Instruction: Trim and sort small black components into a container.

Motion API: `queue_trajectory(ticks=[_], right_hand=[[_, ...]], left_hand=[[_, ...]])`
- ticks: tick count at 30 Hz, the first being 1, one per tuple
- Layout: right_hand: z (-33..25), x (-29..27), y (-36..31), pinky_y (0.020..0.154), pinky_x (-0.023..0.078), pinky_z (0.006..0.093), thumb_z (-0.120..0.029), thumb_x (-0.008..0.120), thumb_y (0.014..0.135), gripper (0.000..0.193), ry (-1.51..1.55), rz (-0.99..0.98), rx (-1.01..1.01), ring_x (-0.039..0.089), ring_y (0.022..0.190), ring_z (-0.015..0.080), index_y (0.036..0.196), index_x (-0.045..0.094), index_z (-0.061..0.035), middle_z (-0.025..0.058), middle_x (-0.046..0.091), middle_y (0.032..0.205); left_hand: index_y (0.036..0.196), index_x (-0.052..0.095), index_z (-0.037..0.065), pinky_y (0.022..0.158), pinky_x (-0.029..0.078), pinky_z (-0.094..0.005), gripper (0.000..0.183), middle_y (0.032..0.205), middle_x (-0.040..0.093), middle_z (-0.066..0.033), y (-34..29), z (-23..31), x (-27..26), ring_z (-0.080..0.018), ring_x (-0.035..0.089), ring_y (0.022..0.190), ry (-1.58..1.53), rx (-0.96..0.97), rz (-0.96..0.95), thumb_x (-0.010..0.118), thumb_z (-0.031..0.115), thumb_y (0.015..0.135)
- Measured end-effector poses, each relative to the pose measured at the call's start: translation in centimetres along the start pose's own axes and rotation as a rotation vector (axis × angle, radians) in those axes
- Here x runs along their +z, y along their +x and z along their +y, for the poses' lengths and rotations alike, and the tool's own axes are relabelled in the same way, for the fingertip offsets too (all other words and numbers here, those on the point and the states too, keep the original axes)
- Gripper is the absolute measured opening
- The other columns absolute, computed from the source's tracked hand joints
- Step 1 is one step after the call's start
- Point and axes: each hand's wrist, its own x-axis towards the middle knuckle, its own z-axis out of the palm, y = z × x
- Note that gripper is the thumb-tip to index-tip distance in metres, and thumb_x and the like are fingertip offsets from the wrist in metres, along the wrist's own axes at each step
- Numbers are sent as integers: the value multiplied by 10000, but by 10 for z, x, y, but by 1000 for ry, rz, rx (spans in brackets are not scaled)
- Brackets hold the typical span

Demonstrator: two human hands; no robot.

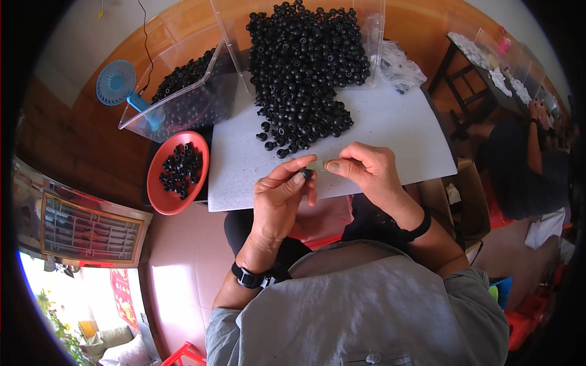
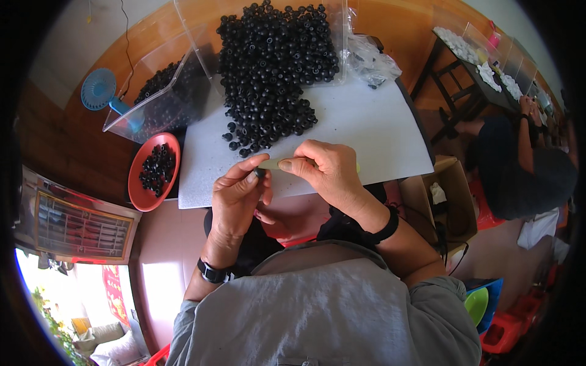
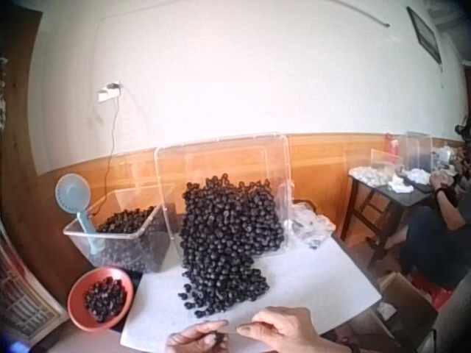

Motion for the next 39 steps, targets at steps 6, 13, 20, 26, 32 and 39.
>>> queue_trajectory(ticks=[6,13,20,26,32,39], right_hand=[[-2,-1,0,494,412,284,-217,841,839,272,4,-3,9,515,516,110,770,669,-19,52,588,594],[0,0,0,491,411,288,-208,842,835,265,-19,10,1,510,505,117,761,666,-24,58,586,588],[-2,2,1,477,381,304,-166,836,832,245,-10,-12,-31,479,491,124,753,656,-20,53,550,575],[-1,-2,2,483,378,316,-132,833,815,229,-9,-44,-54,476,494,146,743,645,-23,62,538,586],[-1,-2,0,506,409,341,-203,853,798,268,-102,-78,-162,533,523,210,746,645,-42,65,576,614],[2,-6,-2,506,415,339,-200,849,802,261,-78,-33,-175,548,524,212,748,644,-48,62,590,626]], left_hand=[[1275,656,-56,691,534,-317,281,1025,672,-159,0,0,3,-212,634,811,3,-1,12,566,18,1019],[1261,657,-60,677,530,-313,269,1010,667,-154,1,0,4,-211,634,799,13,0,32,561,15,1021],[1211,671,-60,658,528,-312,234,1006,673,-144,-1,-1,4,-201,631,791,21,25,66,564,4,1012],[1191,659,-56,626,513,-301,220,1026,672,-143,0,-3,9,-200,621,748,23,5,114,550,-3,1008],[1168,682,-68,625,505,-284,228,1027,666,-128,-5,6,12,-166,606,726,246,47,153,550,-32,985],[1131,741,-35,573,500,-247,270,1008,699,-70,-14,99,-44,-98,597,738,865,580,577,632,-56,884]])
